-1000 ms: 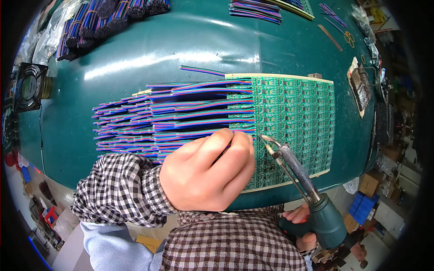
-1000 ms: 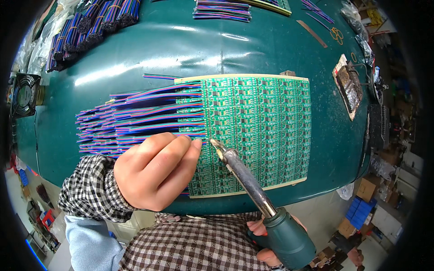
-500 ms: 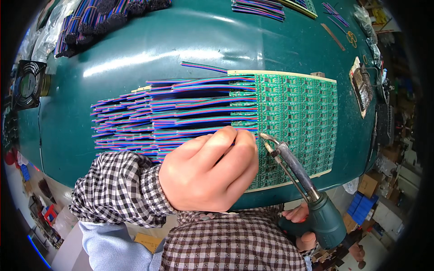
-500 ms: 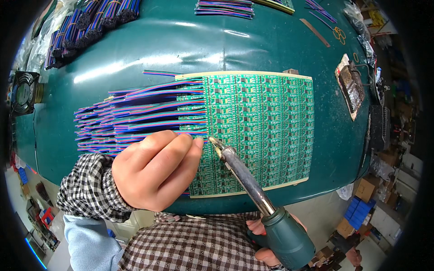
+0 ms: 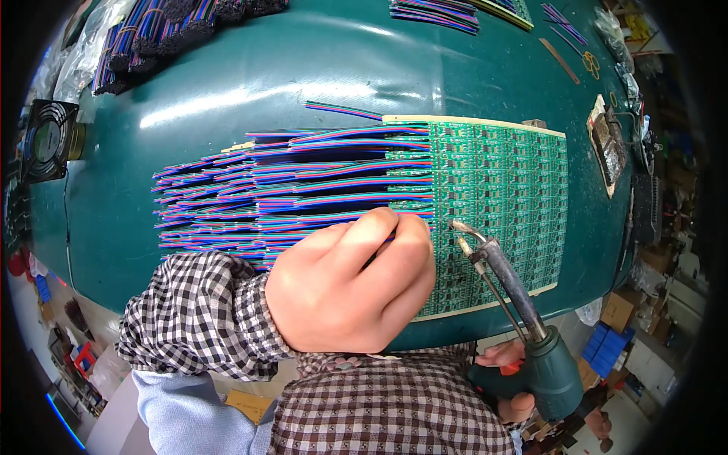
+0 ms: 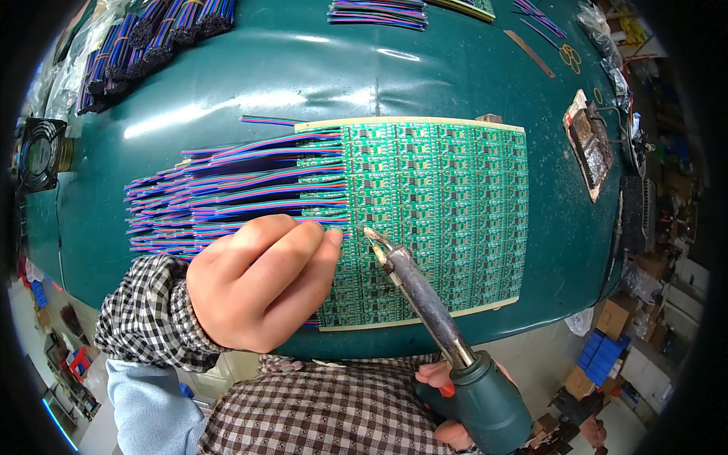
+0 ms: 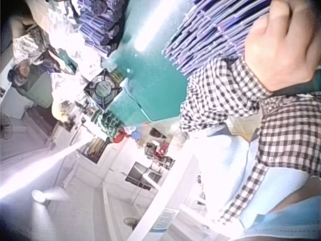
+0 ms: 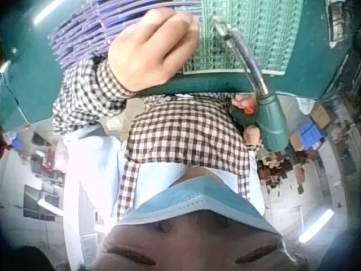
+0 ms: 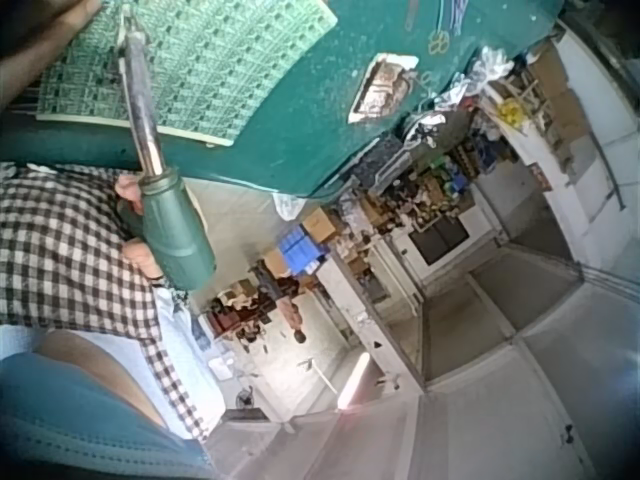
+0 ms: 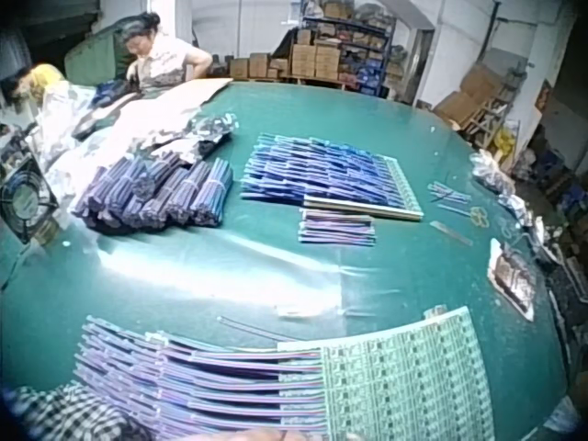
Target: The person positions ribbon cables onto circuit boards and solders the wire ends in place using a soldering iron, picking up additional cables from the table to attach to the board.
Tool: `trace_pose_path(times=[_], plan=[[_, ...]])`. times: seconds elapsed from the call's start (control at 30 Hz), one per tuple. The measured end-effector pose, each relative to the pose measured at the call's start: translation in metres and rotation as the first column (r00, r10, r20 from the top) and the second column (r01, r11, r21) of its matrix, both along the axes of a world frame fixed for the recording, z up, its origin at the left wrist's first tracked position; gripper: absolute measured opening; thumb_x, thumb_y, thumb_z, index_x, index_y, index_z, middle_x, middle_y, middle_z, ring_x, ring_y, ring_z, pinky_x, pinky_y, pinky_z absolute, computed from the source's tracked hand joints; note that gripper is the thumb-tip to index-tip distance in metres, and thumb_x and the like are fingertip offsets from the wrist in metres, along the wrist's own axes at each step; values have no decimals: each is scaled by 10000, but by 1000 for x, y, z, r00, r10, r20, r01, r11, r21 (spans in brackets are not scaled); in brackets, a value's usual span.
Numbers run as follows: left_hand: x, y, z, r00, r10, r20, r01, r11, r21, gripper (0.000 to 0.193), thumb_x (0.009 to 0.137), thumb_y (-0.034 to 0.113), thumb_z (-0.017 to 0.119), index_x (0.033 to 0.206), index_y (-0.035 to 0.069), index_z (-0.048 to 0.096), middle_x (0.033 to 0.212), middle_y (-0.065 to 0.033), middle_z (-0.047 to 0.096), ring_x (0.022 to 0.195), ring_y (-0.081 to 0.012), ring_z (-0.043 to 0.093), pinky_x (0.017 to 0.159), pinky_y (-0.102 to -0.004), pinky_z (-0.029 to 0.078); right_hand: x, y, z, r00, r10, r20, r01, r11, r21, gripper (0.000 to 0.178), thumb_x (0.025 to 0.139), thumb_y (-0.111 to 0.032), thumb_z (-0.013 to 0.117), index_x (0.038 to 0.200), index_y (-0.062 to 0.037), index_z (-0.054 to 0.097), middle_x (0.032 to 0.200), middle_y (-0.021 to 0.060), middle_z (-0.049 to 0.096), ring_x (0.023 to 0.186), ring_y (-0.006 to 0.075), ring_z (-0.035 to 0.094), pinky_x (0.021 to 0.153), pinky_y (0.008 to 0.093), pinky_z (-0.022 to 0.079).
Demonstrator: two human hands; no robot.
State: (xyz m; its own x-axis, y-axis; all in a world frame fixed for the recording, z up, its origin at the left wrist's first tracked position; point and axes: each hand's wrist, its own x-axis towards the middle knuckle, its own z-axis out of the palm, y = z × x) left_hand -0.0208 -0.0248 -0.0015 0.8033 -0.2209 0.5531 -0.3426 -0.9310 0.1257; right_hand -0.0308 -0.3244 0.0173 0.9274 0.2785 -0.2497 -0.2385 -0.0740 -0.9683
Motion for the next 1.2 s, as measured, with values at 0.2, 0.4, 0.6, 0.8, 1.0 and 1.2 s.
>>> trace_pose_path(times=[0.2, 0.4, 0.6, 0.8, 1.0, 1.2], plan=[[-1, 3, 1, 996, -24, -82, 14, 993, -118, 280, 577, 36, 660, 847, -38, 657, 867, -98, 573, 724, -202, 582, 586, -263, 495, 15, 5, 8, 963, 254, -86, -254, 967, 8, 868, 749, -562, 677, 1240, 83, 368, 852, 116, 560, 851, 257, 601, 795, 430, 552], [1, 6, 7, 985, -70, -160, 44, 986, -160, 299, 565, 40, 659, 850, -47, 653, 859, -106, 566, 715, -209, 579, 585, -271, 500, 17, 10, 11, 965, 229, -125, -233, 972, -20, 711, 728, -605, 673, 983, 45, 540, 811, 110, 560, 812, 245, 602, 803, 422, 541], [-1, 5, 3, 992, -54, -114, 40, 992, -120, 308, 565, 42, 652, 861, -44, 653, 876, -106, 574, 742, -209, 586, 593, -266, 504, 17, 10, 7, 965, 239, -104, -240, 971, 4, 706, 738, -614, 656, 979, 38, 536, 822, 103, 560, 824, 245, 601, 821, 425, 534], [-2, 6, 4, 993, -45, -107, 41, 998, -38, 313, 577, 57, 643, 874, -40, 653, 890, -103, 576, 763, -207, 591, 606, -257, 508, 17, 19, 13, 967, 206, -150, -211, 977, -21, 693, 740, -606, 659, 985, 29, 534, 825, 92, 558, 843, 247, 603, 847, 437, 523], [-3, 4, 2, 997, -30, -70, 26, 998, -60, 324, 577, 64, 634, 883, -40, 653, 890, -100, 575, 770, -204, 593, 598, -254, 501, 17, 14, 12, 959, 218, -178, -227, 974, -28, 699, 715, -602, 687, 980, 28, 538, 834, 96, 560, 842, 257, 603, 841, 446, 525], [-3, 3, 3, 997, -12, -80, 10, 1000, -29, 337, 579, 69, 624, 898, -39, 650, 899, -104, 576, 770, -207, 595, 587, -253, 496, 14, 11, 10, 965, 220, -143, -224, 974, -11, 745, 716, -591, 691, 1050, 51, 511, 849, 115, 562, 838, 265, 603, 831, 443, 536]])
